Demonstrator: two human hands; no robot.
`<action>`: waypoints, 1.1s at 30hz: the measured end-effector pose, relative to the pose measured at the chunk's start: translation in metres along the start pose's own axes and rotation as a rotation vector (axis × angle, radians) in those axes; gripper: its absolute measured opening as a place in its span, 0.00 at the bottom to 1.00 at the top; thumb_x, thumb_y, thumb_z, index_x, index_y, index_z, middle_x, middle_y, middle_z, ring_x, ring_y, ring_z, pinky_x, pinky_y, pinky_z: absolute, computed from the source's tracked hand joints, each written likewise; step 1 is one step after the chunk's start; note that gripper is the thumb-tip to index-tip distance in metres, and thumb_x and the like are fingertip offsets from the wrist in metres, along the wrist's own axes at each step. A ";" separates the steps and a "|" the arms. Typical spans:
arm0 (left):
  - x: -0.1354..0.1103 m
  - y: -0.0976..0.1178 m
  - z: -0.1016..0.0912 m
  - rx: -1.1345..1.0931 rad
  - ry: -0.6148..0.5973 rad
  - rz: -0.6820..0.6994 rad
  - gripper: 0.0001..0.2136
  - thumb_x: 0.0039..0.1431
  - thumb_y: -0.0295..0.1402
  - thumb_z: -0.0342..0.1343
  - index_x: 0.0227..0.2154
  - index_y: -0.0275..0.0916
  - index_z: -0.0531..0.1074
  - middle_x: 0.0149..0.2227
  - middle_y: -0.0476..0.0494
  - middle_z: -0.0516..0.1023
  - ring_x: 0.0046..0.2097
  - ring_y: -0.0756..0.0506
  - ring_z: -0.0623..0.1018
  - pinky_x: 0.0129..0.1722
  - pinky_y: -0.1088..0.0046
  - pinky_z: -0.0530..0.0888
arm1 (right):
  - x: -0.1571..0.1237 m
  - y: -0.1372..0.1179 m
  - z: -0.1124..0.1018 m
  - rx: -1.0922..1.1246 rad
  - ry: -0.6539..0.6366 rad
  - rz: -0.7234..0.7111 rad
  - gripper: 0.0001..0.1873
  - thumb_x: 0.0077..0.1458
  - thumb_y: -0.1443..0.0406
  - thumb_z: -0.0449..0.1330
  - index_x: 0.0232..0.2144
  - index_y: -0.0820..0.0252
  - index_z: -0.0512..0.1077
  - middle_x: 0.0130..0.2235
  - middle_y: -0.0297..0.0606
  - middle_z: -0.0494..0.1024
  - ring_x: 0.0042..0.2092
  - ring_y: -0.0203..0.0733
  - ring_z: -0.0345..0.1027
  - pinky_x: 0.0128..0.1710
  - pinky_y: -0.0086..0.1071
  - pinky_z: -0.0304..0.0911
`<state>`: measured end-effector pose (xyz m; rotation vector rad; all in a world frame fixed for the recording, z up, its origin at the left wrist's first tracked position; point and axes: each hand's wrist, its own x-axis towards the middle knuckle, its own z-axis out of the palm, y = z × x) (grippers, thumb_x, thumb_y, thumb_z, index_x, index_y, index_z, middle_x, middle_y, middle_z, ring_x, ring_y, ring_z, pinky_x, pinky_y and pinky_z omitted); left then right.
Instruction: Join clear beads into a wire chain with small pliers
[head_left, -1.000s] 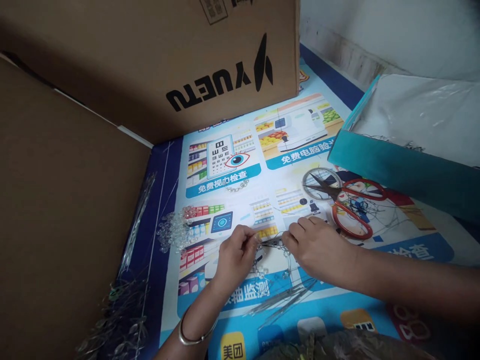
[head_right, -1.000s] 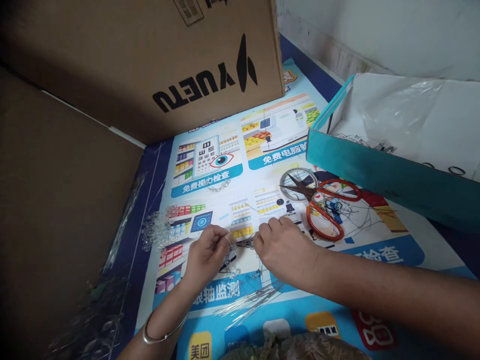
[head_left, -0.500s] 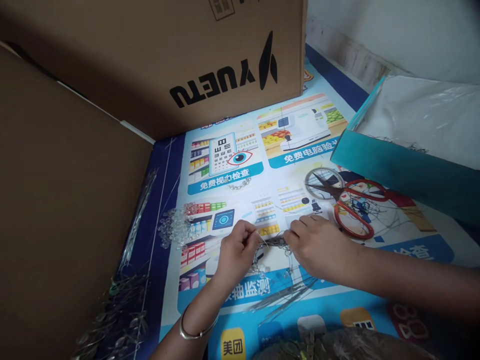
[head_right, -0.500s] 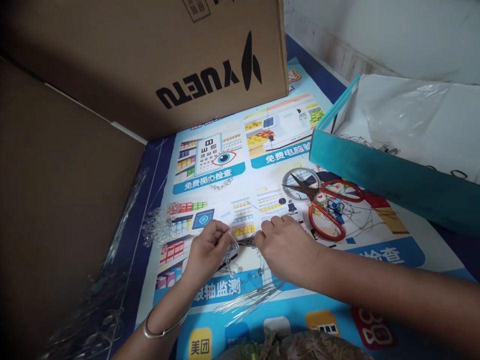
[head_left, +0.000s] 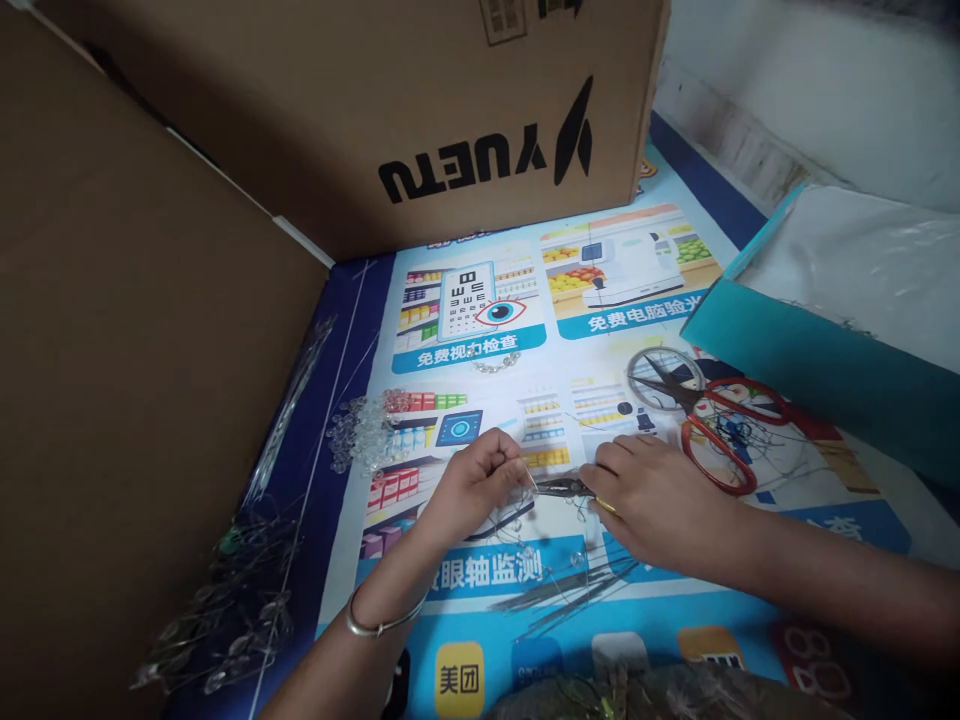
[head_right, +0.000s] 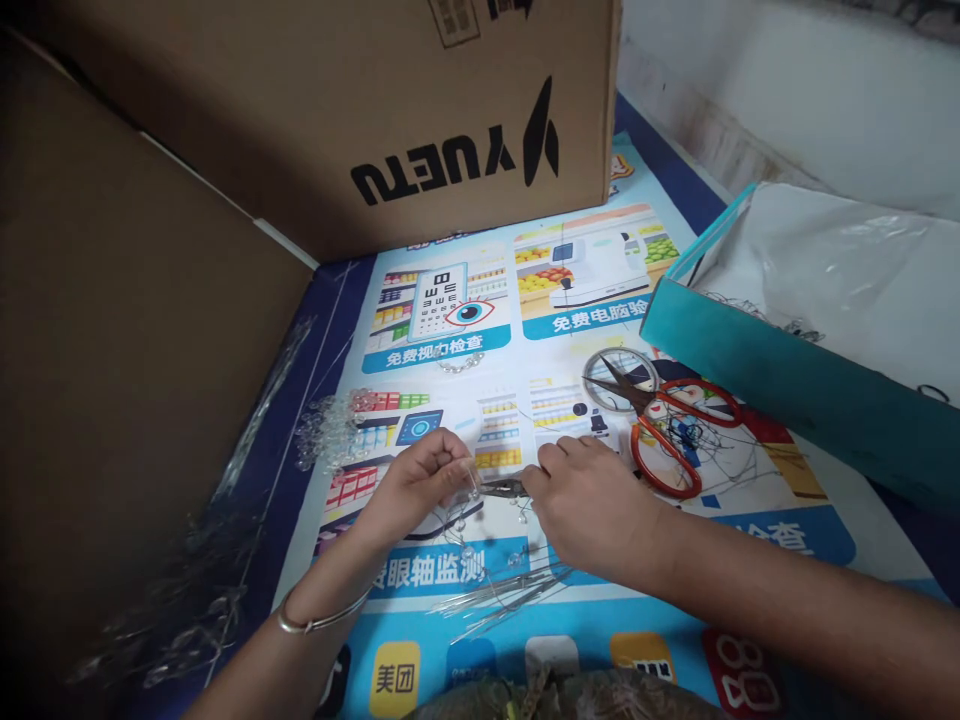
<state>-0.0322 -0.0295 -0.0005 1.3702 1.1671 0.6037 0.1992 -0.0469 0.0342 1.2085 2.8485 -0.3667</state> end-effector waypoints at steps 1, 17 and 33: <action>0.000 0.000 -0.002 -0.019 -0.014 0.005 0.09 0.58 0.38 0.50 0.30 0.37 0.62 0.26 0.49 0.75 0.19 0.56 0.64 0.20 0.81 0.62 | 0.000 0.000 0.000 -0.003 0.001 0.000 0.12 0.57 0.65 0.50 0.41 0.60 0.68 0.35 0.43 0.69 0.39 0.48 0.60 0.37 0.39 0.52; -0.001 -0.001 -0.001 -0.039 -0.018 0.027 0.09 0.58 0.38 0.50 0.30 0.37 0.62 0.27 0.48 0.75 0.21 0.56 0.67 0.21 0.81 0.64 | 0.000 0.002 -0.002 0.092 -0.070 0.051 0.14 0.58 0.61 0.49 0.43 0.59 0.68 0.38 0.42 0.70 0.42 0.47 0.62 0.41 0.39 0.55; -0.003 0.001 0.002 0.153 0.046 0.049 0.06 0.58 0.34 0.48 0.29 0.37 0.64 0.18 0.55 0.66 0.20 0.55 0.64 0.21 0.82 0.60 | 0.003 0.002 -0.001 0.144 -0.130 0.072 0.15 0.58 0.60 0.47 0.43 0.58 0.68 0.37 0.40 0.70 0.39 0.45 0.64 0.35 0.35 0.55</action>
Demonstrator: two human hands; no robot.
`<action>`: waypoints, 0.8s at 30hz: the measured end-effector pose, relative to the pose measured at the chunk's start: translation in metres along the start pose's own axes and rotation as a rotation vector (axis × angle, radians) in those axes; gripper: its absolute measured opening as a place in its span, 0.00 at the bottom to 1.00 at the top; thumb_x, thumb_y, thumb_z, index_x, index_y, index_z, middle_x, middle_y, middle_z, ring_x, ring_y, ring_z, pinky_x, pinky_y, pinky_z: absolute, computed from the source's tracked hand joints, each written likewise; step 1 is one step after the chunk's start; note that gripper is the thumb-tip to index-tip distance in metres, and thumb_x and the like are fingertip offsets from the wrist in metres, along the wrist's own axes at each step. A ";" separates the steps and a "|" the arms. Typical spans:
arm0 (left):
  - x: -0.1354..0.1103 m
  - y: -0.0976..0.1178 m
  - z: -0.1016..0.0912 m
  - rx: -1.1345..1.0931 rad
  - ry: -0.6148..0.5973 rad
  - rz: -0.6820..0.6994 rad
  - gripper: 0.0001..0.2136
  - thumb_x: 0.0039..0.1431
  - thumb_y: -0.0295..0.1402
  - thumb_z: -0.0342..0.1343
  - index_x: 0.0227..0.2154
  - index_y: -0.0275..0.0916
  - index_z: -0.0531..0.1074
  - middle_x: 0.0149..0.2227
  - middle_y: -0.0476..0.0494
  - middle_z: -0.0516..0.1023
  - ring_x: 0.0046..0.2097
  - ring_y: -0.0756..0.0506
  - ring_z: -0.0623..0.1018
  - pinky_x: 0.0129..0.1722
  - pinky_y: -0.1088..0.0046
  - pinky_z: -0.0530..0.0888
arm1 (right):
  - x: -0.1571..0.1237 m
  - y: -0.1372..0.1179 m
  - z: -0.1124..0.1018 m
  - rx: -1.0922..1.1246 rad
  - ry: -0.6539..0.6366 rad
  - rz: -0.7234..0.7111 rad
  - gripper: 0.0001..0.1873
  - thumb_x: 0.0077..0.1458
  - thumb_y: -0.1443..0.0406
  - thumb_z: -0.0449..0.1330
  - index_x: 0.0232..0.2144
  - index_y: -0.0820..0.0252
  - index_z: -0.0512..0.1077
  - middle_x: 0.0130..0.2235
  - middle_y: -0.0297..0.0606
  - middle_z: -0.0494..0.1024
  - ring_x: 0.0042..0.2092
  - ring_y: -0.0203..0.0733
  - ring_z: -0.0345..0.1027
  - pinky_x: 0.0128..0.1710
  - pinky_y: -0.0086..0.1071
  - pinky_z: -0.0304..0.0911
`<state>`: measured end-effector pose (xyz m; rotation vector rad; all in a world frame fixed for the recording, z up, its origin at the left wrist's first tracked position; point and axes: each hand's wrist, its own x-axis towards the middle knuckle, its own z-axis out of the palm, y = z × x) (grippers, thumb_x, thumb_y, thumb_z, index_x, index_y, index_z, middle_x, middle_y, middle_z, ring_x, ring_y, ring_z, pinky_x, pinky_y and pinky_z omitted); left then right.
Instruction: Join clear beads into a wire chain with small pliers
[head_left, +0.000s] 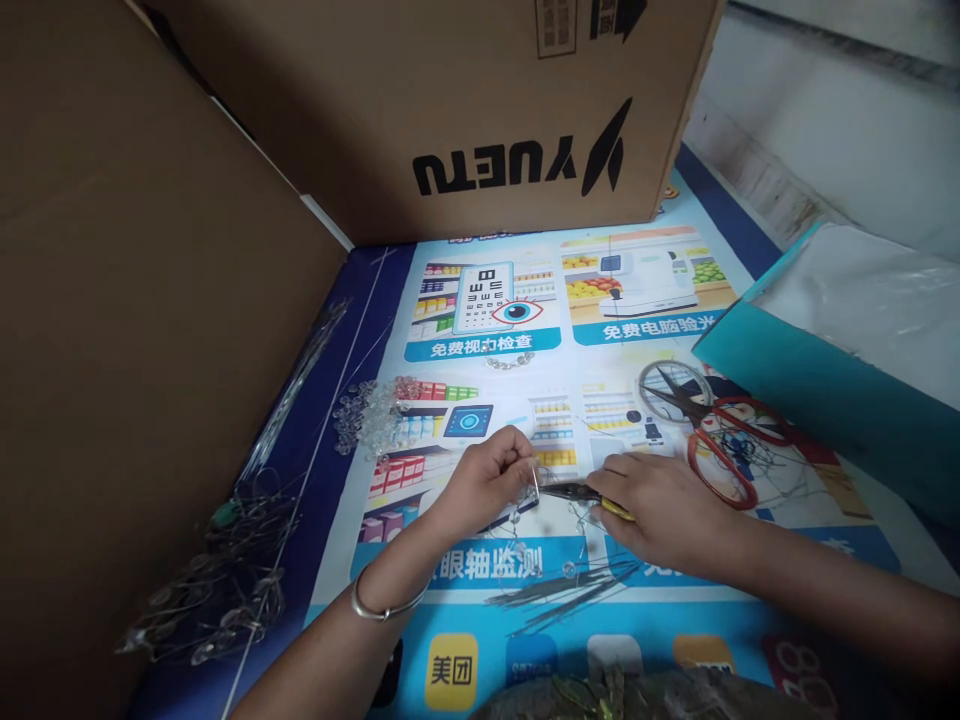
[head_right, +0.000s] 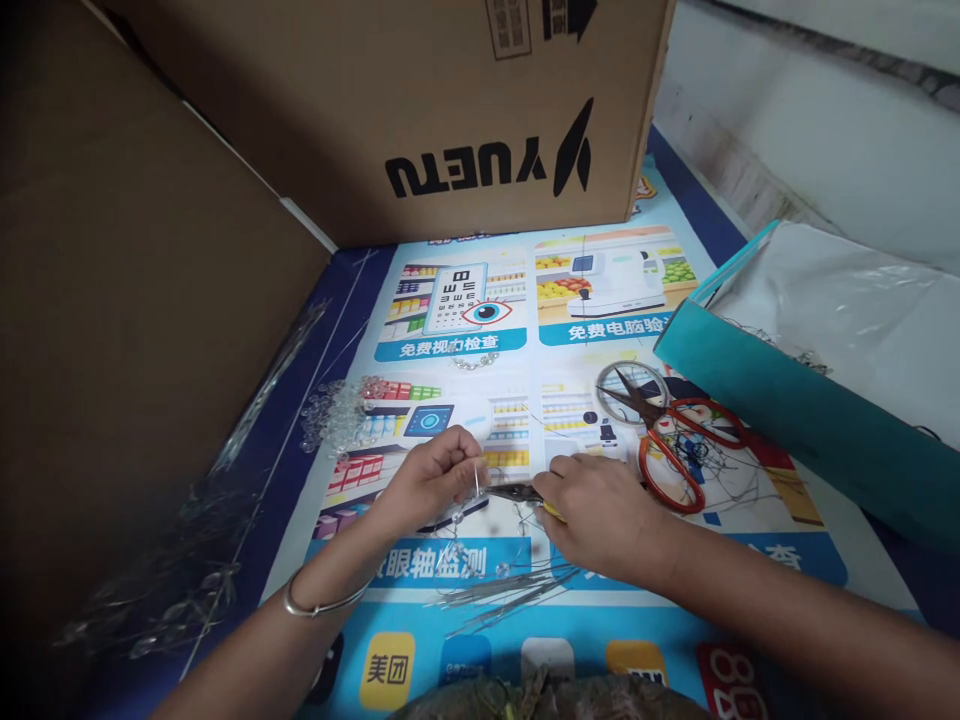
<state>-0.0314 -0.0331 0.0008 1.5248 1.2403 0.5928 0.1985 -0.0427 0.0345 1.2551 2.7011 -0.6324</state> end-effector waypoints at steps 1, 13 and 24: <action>0.000 0.000 0.000 0.018 0.010 0.004 0.05 0.58 0.33 0.48 0.29 0.37 0.64 0.18 0.55 0.65 0.19 0.56 0.63 0.20 0.82 0.59 | 0.000 0.000 0.000 -0.006 0.001 0.001 0.15 0.58 0.60 0.47 0.43 0.58 0.68 0.37 0.40 0.70 0.39 0.45 0.64 0.35 0.35 0.54; -0.001 0.006 0.004 0.138 0.080 -0.013 0.04 0.54 0.31 0.49 0.27 0.38 0.64 0.18 0.56 0.63 0.19 0.55 0.61 0.20 0.82 0.56 | -0.002 -0.008 0.004 -0.072 0.042 0.022 0.13 0.57 0.61 0.48 0.39 0.60 0.68 0.37 0.43 0.69 0.40 0.47 0.61 0.38 0.38 0.54; -0.002 0.007 0.006 0.150 0.113 -0.041 0.03 0.54 0.31 0.49 0.27 0.38 0.64 0.19 0.56 0.65 0.20 0.55 0.62 0.20 0.81 0.56 | 0.000 0.000 0.000 0.046 0.007 0.040 0.14 0.57 0.58 0.49 0.40 0.57 0.69 0.37 0.40 0.71 0.40 0.46 0.64 0.37 0.35 0.55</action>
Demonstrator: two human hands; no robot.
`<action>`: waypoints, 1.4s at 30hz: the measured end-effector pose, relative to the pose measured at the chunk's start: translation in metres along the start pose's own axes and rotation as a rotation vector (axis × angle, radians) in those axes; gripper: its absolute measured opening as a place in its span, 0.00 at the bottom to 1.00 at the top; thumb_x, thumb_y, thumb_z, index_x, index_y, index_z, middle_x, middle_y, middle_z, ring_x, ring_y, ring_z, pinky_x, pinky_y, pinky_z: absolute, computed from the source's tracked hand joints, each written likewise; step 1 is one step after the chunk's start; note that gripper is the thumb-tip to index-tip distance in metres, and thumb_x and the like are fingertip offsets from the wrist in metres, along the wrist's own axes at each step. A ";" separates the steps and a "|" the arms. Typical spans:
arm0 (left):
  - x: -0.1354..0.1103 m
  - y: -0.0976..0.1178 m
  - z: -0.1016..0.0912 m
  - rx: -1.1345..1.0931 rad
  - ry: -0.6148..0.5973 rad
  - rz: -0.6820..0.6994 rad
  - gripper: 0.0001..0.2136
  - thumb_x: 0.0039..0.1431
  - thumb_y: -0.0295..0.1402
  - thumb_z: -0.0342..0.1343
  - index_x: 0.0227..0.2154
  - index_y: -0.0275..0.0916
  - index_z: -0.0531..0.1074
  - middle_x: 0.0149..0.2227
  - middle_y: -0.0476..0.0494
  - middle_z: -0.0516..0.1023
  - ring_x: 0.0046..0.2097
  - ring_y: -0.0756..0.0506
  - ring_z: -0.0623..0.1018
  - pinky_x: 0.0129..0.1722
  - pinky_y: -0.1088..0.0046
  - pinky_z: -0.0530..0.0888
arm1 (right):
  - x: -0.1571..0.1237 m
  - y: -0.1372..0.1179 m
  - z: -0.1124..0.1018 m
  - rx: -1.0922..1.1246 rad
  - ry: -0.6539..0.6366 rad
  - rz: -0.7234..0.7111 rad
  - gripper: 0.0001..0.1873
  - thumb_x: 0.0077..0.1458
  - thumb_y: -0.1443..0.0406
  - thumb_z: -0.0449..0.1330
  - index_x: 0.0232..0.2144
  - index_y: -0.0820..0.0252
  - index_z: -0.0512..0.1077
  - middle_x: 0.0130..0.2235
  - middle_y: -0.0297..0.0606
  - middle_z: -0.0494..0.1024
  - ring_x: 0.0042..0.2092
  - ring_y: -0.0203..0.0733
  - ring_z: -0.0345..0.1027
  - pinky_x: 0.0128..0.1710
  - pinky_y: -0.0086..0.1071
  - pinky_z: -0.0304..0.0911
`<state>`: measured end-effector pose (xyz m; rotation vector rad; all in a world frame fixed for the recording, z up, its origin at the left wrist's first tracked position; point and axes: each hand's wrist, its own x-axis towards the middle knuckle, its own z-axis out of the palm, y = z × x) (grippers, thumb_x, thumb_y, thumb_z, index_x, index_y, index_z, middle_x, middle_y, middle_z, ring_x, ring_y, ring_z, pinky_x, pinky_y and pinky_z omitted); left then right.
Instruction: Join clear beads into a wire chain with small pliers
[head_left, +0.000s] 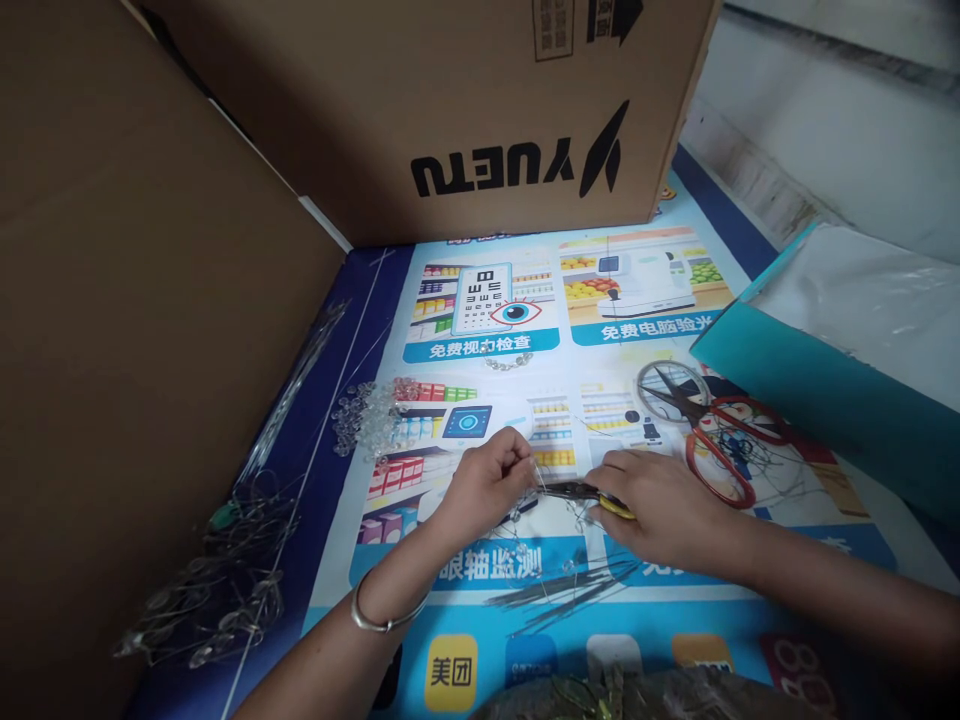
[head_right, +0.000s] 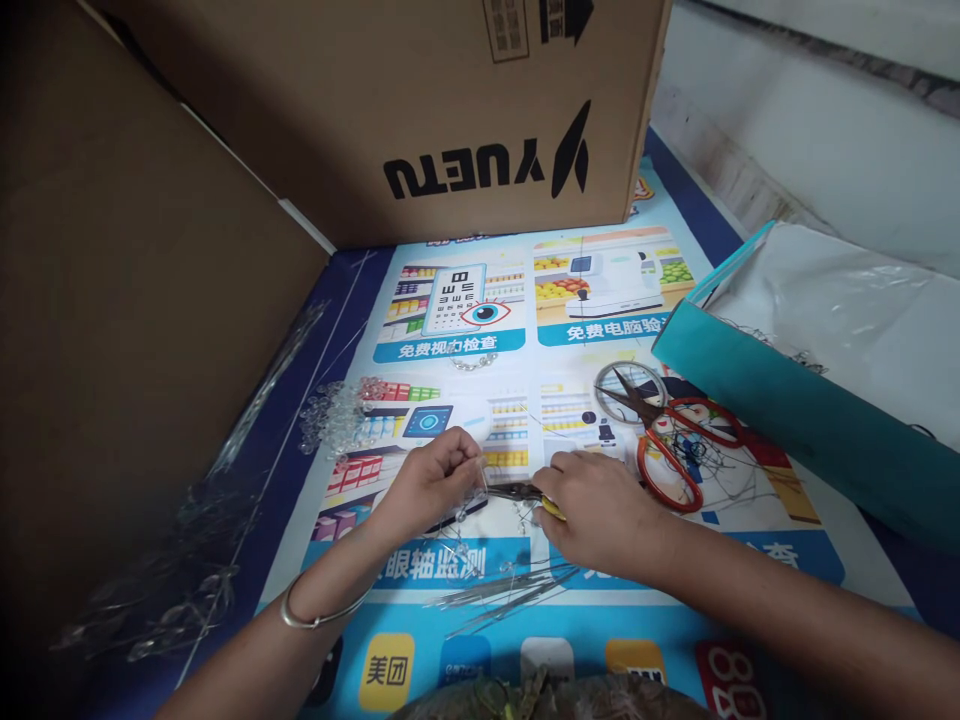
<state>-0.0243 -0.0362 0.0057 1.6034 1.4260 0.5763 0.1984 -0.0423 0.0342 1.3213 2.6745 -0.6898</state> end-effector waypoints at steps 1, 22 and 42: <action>0.000 0.000 0.000 0.007 -0.003 0.001 0.03 0.54 0.31 0.48 0.27 0.38 0.64 0.19 0.56 0.65 0.20 0.55 0.62 0.20 0.81 0.56 | 0.000 0.001 -0.001 0.007 -0.003 -0.001 0.14 0.57 0.58 0.49 0.40 0.57 0.69 0.37 0.40 0.71 0.40 0.45 0.64 0.37 0.35 0.55; -0.001 0.004 0.003 0.227 0.009 0.037 0.03 0.55 0.31 0.47 0.28 0.40 0.62 0.22 0.54 0.68 0.22 0.53 0.66 0.22 0.80 0.57 | 0.001 -0.006 -0.002 -0.117 0.010 -0.046 0.12 0.57 0.61 0.48 0.37 0.59 0.68 0.35 0.41 0.70 0.38 0.46 0.64 0.35 0.36 0.54; -0.003 -0.003 0.004 0.328 -0.050 0.145 0.03 0.59 0.31 0.44 0.30 0.41 0.60 0.23 0.54 0.67 0.26 0.51 0.68 0.26 0.78 0.59 | 0.004 -0.009 -0.001 -0.206 0.051 -0.077 0.10 0.56 0.61 0.49 0.34 0.59 0.67 0.33 0.40 0.69 0.35 0.44 0.63 0.30 0.35 0.49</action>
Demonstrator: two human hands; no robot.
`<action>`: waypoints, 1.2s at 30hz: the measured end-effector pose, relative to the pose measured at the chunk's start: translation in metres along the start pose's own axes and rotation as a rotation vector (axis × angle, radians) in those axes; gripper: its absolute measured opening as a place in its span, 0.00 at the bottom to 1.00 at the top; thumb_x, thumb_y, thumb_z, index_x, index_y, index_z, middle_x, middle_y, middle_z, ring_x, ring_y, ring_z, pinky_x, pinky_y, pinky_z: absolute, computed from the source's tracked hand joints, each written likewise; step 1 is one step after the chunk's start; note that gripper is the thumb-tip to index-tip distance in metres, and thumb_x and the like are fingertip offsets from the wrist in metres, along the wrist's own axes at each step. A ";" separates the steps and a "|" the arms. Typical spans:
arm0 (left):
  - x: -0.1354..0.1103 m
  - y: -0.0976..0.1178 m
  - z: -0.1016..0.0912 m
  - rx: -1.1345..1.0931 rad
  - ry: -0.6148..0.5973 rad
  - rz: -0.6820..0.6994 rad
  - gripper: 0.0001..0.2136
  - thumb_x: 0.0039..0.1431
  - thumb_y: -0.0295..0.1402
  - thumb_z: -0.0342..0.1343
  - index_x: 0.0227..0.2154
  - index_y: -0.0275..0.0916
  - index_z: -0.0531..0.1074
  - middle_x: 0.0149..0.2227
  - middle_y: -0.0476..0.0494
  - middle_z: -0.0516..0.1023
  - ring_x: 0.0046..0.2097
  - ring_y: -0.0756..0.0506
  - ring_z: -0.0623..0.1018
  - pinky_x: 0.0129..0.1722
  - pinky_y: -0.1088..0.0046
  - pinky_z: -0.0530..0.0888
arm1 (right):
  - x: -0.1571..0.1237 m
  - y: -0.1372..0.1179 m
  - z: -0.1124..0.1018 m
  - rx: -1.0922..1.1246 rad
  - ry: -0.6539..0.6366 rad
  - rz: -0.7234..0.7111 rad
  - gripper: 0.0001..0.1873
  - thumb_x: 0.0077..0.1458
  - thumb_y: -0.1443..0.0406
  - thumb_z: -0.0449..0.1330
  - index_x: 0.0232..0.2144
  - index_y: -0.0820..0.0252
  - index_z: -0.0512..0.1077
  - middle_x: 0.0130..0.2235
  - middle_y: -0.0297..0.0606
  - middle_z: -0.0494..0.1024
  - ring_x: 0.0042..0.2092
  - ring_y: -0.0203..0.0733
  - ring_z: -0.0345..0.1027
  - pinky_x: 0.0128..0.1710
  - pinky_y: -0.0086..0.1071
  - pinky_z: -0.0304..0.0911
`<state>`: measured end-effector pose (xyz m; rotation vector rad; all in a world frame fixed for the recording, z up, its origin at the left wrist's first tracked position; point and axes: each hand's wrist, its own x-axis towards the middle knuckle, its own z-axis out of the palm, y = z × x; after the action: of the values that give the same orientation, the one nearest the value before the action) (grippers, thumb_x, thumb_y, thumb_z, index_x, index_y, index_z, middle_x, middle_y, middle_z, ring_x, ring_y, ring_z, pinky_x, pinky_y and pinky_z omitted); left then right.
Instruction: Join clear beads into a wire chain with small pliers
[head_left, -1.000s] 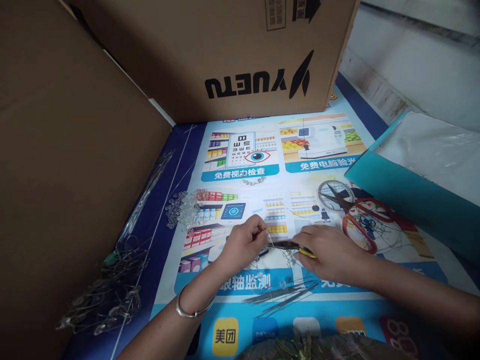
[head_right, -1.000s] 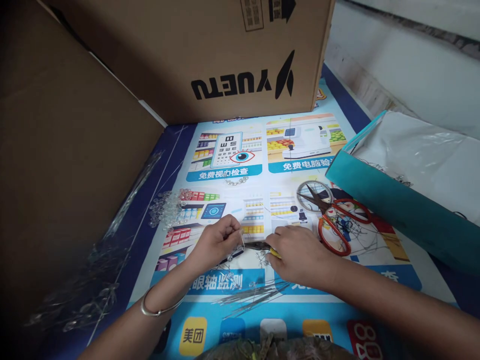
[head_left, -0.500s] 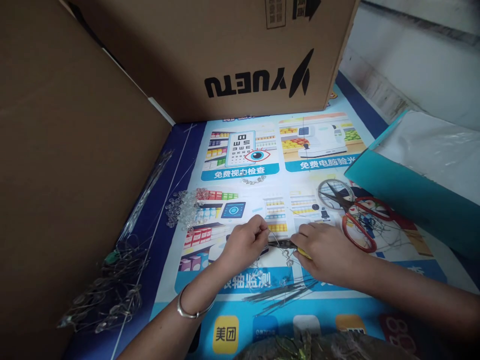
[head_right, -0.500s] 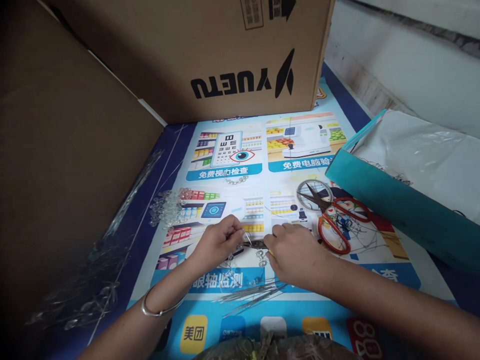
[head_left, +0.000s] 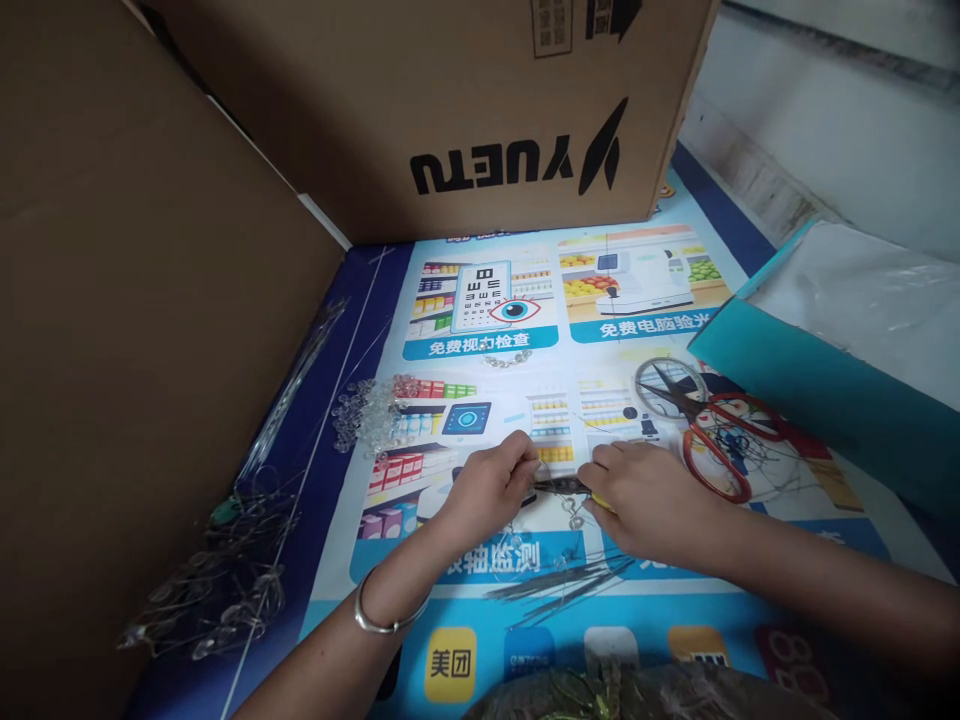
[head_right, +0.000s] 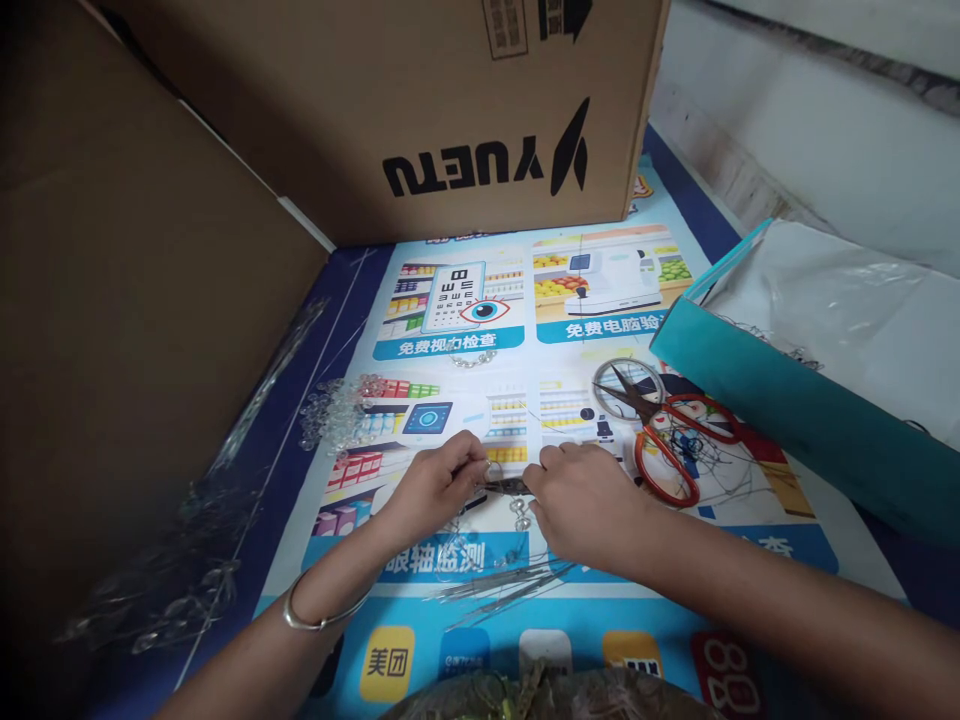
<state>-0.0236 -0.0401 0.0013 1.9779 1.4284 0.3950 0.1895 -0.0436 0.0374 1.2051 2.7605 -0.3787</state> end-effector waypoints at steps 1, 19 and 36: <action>0.000 0.000 0.000 0.002 0.000 0.003 0.03 0.59 0.31 0.44 0.30 0.41 0.60 0.23 0.54 0.67 0.26 0.51 0.68 0.26 0.78 0.59 | 0.000 0.000 0.000 0.000 0.001 0.001 0.10 0.56 0.61 0.49 0.34 0.58 0.67 0.33 0.40 0.69 0.34 0.44 0.63 0.30 0.34 0.49; 0.000 -0.005 0.001 0.045 -0.060 0.230 0.04 0.61 0.28 0.43 0.31 0.39 0.61 0.28 0.51 0.69 0.31 0.50 0.69 0.30 0.77 0.62 | 0.000 -0.001 -0.002 0.003 -0.017 0.013 0.09 0.55 0.61 0.50 0.34 0.58 0.67 0.32 0.38 0.71 0.32 0.43 0.64 0.27 0.33 0.47; 0.003 -0.023 -0.001 -0.153 -0.037 0.417 0.06 0.62 0.28 0.46 0.36 0.37 0.67 0.34 0.44 0.73 0.38 0.49 0.72 0.37 0.74 0.68 | -0.007 0.002 0.003 -0.008 0.008 0.012 0.11 0.56 0.60 0.51 0.35 0.61 0.68 0.35 0.43 0.69 0.38 0.47 0.62 0.35 0.38 0.52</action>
<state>-0.0398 -0.0329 -0.0130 2.1370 0.9260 0.6261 0.1960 -0.0483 0.0353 1.2232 2.7580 -0.3627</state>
